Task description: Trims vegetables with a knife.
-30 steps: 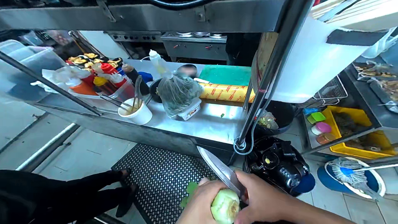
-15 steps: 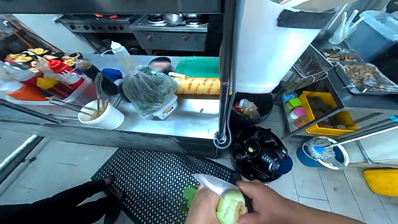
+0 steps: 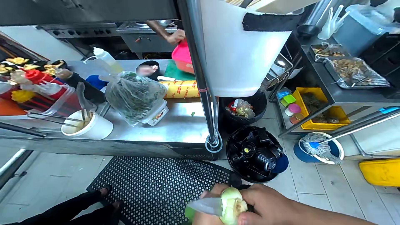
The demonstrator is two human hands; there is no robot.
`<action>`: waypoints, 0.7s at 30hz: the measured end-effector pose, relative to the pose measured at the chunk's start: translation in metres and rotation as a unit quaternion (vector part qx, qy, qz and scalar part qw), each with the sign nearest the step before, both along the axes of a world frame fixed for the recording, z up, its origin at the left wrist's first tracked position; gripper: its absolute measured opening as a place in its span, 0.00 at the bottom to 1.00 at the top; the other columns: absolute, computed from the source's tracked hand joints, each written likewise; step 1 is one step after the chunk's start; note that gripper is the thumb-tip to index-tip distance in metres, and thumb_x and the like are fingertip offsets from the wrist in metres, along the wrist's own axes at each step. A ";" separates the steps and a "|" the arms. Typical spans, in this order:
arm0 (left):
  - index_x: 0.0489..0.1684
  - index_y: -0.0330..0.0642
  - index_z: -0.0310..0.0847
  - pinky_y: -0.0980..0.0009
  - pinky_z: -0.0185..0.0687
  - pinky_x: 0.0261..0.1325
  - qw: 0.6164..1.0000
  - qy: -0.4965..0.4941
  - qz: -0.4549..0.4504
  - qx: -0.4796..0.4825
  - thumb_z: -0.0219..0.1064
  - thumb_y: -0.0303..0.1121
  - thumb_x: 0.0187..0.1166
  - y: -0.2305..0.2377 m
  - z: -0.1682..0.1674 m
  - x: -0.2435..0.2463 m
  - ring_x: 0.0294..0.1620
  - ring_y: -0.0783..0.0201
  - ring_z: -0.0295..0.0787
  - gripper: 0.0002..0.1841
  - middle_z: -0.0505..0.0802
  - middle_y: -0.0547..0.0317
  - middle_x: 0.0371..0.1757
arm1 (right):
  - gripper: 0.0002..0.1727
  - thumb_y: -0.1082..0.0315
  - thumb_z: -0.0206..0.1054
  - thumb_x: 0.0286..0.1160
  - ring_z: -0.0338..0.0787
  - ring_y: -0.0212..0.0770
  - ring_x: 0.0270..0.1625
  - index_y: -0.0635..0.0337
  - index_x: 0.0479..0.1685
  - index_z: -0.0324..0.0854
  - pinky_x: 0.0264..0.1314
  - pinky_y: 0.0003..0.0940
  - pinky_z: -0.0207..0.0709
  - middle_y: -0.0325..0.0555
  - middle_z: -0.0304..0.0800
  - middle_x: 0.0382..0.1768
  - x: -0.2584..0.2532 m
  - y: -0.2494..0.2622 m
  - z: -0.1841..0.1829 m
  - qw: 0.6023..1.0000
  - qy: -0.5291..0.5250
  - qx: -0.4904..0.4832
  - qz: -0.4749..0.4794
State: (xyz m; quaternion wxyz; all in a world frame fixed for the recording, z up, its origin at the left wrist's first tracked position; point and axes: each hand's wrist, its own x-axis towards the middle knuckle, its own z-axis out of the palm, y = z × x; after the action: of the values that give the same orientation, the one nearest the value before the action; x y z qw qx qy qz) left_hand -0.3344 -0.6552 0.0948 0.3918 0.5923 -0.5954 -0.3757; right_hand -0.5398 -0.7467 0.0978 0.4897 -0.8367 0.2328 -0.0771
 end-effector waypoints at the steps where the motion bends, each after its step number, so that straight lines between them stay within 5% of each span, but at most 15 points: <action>1: 0.54 0.38 0.86 0.62 0.89 0.59 1.000 0.021 -0.006 0.007 0.86 0.42 0.60 -0.002 -0.001 -0.001 0.48 0.72 0.92 0.26 0.96 0.60 0.45 | 0.41 0.25 0.50 0.79 0.88 0.46 0.27 0.57 0.32 0.83 0.28 0.52 0.80 0.46 0.83 0.20 -0.001 -0.004 0.003 1.000 0.020 -0.009 0.007; 3: 0.55 0.40 0.86 0.63 0.90 0.58 1.000 0.009 0.011 0.010 0.87 0.44 0.59 -0.004 -0.003 -0.003 0.48 0.72 0.93 0.28 0.96 0.62 0.45 | 0.40 0.25 0.49 0.80 0.87 0.44 0.27 0.56 0.32 0.83 0.27 0.50 0.79 0.44 0.82 0.20 -0.002 -0.007 0.001 1.000 0.014 -0.007 0.001; 7: 0.57 0.43 0.87 0.52 0.85 0.65 0.978 -0.182 0.098 0.011 0.83 0.51 0.58 -0.017 0.001 -0.011 0.53 0.65 0.92 0.31 0.96 0.61 0.48 | 0.30 0.39 0.54 0.88 0.92 0.34 0.36 0.58 0.45 0.86 0.38 0.39 0.86 0.44 0.91 0.31 0.004 0.001 -0.023 0.988 -0.138 0.024 -0.070; 9: 0.59 0.42 0.86 0.49 0.83 0.64 0.971 -0.209 0.118 0.009 0.83 0.51 0.56 -0.026 0.002 -0.014 0.53 0.63 0.92 0.32 0.96 0.60 0.50 | 0.28 0.39 0.56 0.86 0.93 0.32 0.39 0.56 0.47 0.86 0.40 0.37 0.88 0.42 0.93 0.33 0.004 0.001 -0.030 0.977 -0.173 -0.034 -0.123; 14: 0.63 0.42 0.82 0.59 0.90 0.58 0.995 -0.050 0.089 0.018 0.87 0.47 0.52 -0.041 -0.012 -0.024 0.51 0.71 0.92 0.36 0.95 0.65 0.49 | 0.31 0.33 0.65 0.74 0.90 0.37 0.33 0.54 0.29 0.79 0.35 0.33 0.86 0.42 0.87 0.27 -0.010 -0.011 -0.045 0.900 -0.244 -0.284 -0.224; 18: 0.63 0.33 0.78 0.71 0.91 0.59 0.991 0.034 0.122 0.032 0.87 0.30 0.47 -0.052 -0.011 -0.026 0.52 0.71 0.92 0.37 0.94 0.56 0.51 | 0.29 0.34 0.62 0.78 0.90 0.39 0.38 0.54 0.34 0.76 0.43 0.32 0.86 0.44 0.87 0.31 -0.035 -0.012 -0.056 0.870 -0.357 -0.274 -0.203; 21: 0.63 0.27 0.77 0.75 0.90 0.60 0.988 0.075 0.135 -0.025 0.87 0.29 0.49 -0.057 -0.014 -0.018 0.53 0.72 0.92 0.37 0.93 0.54 0.52 | 0.28 0.33 0.61 0.79 0.90 0.36 0.38 0.52 0.38 0.78 0.42 0.32 0.86 0.42 0.88 0.32 -0.054 -0.017 -0.058 0.884 -0.345 -0.211 -0.234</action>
State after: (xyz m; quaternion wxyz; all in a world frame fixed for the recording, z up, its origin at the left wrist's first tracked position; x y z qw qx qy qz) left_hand -0.3523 -0.7121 0.0804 0.4975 0.6274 -0.4877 -0.3479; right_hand -0.5943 -0.7632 0.0395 0.3191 -0.7621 0.2160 -0.5202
